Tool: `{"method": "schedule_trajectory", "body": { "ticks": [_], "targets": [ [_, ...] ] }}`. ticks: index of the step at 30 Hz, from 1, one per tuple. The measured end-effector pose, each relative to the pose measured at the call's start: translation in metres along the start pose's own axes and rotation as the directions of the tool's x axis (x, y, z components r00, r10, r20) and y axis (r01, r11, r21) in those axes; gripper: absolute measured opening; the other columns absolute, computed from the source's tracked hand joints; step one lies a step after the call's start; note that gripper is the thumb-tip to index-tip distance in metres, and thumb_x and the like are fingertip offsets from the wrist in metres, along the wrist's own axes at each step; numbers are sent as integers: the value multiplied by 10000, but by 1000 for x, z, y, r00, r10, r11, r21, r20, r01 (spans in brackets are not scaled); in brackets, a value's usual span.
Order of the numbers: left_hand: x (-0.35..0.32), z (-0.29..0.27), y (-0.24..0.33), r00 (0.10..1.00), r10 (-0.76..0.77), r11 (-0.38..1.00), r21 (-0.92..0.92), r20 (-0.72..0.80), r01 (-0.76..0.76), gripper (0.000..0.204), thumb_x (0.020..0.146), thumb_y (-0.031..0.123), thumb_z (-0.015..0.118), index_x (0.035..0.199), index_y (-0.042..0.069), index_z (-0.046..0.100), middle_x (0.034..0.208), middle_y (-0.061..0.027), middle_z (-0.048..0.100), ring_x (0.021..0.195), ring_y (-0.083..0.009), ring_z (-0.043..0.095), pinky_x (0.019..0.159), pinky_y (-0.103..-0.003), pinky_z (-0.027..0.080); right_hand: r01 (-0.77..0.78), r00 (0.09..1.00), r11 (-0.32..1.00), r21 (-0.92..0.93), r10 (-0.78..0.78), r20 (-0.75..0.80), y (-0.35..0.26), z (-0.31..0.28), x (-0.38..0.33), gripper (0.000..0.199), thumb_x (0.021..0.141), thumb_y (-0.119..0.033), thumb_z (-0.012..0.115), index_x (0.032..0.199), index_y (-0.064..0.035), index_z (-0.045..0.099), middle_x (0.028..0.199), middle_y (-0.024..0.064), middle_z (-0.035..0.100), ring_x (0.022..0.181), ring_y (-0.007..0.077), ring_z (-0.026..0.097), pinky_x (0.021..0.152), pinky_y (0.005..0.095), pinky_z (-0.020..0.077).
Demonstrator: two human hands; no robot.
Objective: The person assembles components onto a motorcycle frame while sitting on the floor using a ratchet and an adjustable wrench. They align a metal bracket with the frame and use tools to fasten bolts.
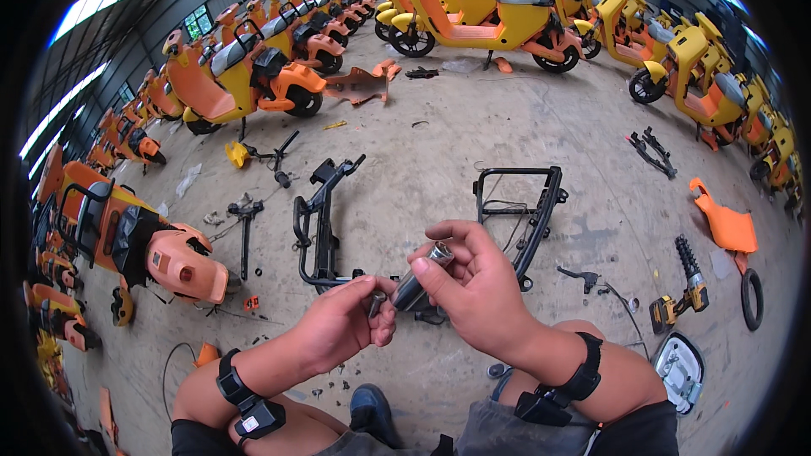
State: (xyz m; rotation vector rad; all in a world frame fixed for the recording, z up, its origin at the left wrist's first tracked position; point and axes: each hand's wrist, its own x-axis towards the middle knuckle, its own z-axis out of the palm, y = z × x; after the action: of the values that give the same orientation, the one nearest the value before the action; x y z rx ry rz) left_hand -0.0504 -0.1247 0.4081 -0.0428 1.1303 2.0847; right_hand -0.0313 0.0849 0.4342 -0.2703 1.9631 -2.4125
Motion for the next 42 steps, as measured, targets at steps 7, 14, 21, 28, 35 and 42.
{"method": "schedule_trajectory", "body": {
  "ticks": [7, 14, 21, 28, 35, 42],
  "targets": [
    [-2, 9, 2, 1000, 10, 996, 87, -27, -8, 320, 1039, 231, 351, 1188, -4, 510, 941, -120, 618, 811, -210, 629, 718, -302, 503, -18, 999, 998, -55, 15, -45, -7, -2, -2, 369, 937, -117, 622, 1227, -4, 424, 1065, 89, 632, 812, 68, 558, 662, 220, 482],
    [2, -7, 3, 993, 69, 996, -64, 97, -63, 280, 907, 153, 437, 1115, 16, 566, 935, -133, 624, 825, -278, 598, 819, -395, 483, -45, 997, 999, -26, 44, -65, -6, -3, 1, 365, 935, -115, 625, 1218, 8, 430, 1055, 81, 632, 801, 62, 558, 655, 215, 479],
    [-3, 2, 5, 995, 80, 991, -108, 61, -73, 329, 939, 133, 402, 1209, -19, 513, 1044, -179, 616, 942, -289, 616, 874, -394, 498, -18, 997, 1000, 7, 18, -71, -4, -2, 0, 357, 933, -115, 629, 1207, 9, 437, 1029, 73, 634, 781, 59, 555, 646, 210, 476],
    [-5, 4, 5, 998, 68, 997, -33, 14, -68, 362, 1001, 182, 419, 1307, -11, 440, 1125, -198, 606, 1014, -308, 622, 914, -406, 496, -15, 995, 1000, 19, 17, -102, -5, -1, -1, 342, 934, -117, 628, 1194, 5, 442, 1009, 76, 635, 767, 63, 556, 642, 209, 475],
    [-7, 7, 6, 998, 58, 984, 172, -26, -53, 387, 1034, 335, 415, 1228, 7, 485, 965, -144, 645, 792, -233, 656, 781, -351, 527, -30, 996, 1000, 4, 30, -81, -6, -1, -1, 343, 932, -119, 630, 1193, 6, 445, 994, 74, 635, 725, 65, 543, 629, 210, 469],
    [-18, 16, 25, 969, 206, 962, 212, -135, -175, 306, 1027, 338, 442, 979, 55, 548, 694, -21, 537, 580, -138, 484, 604, -278, 423, -61, 993, 996, -62, 54, -109, 0, -2, 8, 372, 932, -154, 632, 1202, 24, 447, 912, 55, 609, 700, 66, 533, 619, 215, 459]
  ]
}}
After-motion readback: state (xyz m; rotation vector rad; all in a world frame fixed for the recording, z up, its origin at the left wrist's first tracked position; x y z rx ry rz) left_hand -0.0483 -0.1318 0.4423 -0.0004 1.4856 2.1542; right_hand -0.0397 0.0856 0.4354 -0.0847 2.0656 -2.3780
